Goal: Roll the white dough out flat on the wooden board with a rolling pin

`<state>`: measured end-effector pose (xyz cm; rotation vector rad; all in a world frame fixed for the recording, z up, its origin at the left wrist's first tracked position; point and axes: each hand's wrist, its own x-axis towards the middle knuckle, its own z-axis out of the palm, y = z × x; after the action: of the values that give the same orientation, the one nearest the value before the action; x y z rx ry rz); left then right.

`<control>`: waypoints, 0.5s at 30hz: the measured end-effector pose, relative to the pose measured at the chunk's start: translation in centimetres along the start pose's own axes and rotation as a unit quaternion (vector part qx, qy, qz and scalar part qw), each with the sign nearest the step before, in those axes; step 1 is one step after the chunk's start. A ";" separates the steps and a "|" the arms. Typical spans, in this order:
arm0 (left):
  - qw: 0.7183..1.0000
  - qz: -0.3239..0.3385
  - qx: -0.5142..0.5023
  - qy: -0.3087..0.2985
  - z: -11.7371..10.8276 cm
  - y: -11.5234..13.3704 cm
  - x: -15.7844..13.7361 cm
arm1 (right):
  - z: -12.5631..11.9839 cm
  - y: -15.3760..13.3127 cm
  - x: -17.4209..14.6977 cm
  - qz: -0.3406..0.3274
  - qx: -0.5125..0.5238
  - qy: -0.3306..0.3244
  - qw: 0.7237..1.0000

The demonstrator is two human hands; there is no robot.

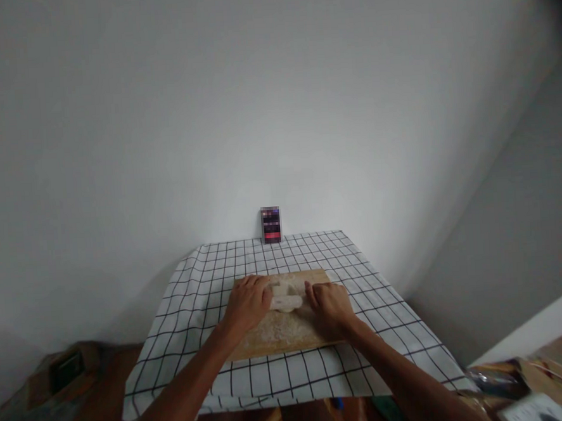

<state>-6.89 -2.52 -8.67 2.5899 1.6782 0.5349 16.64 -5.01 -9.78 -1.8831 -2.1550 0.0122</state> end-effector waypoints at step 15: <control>0.985 -0.058 -0.131 -0.098 0.1 0.0 -1.3 | 2.6 1.9 -2.2 -0.053 0.058 -0.004 0.997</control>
<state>-7.38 -3.64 -9.12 2.2645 1.5663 0.4449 18.18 -6.35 -13.11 -1.7073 -2.2064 0.1216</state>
